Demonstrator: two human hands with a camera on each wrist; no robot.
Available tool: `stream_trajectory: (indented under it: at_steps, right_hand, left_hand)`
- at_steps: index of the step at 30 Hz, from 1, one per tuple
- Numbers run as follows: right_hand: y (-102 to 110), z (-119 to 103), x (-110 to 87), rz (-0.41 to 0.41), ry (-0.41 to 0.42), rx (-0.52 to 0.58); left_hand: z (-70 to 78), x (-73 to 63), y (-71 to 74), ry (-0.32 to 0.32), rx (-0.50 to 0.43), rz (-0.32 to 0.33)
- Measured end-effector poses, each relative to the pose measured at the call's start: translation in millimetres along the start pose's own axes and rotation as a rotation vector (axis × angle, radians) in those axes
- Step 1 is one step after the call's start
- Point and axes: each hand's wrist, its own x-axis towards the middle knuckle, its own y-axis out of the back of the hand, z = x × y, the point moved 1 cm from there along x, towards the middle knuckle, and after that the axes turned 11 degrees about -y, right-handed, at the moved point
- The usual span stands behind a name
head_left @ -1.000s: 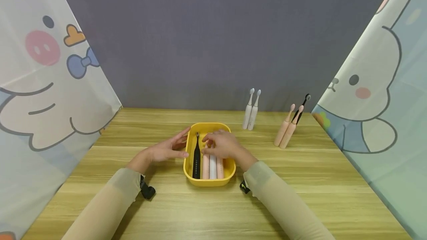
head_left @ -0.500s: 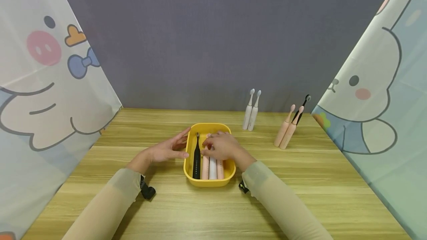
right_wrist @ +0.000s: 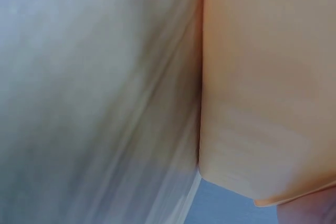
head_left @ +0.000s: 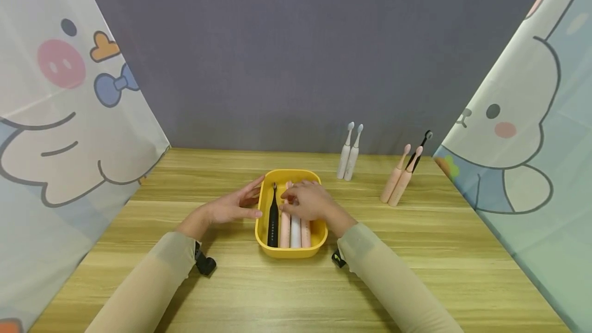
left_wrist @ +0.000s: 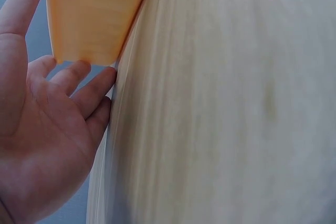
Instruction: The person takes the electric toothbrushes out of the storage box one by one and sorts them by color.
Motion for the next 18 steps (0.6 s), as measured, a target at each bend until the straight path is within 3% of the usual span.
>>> stream_trajectory:
  at_steps: [18]
  right_hand:
    - [2.9, -2.9, -4.5, 0.078, 0.022, 0.15]
  left_hand:
    - [-2.1, 1.0, 1.0, 0.003, -0.001, -0.007]
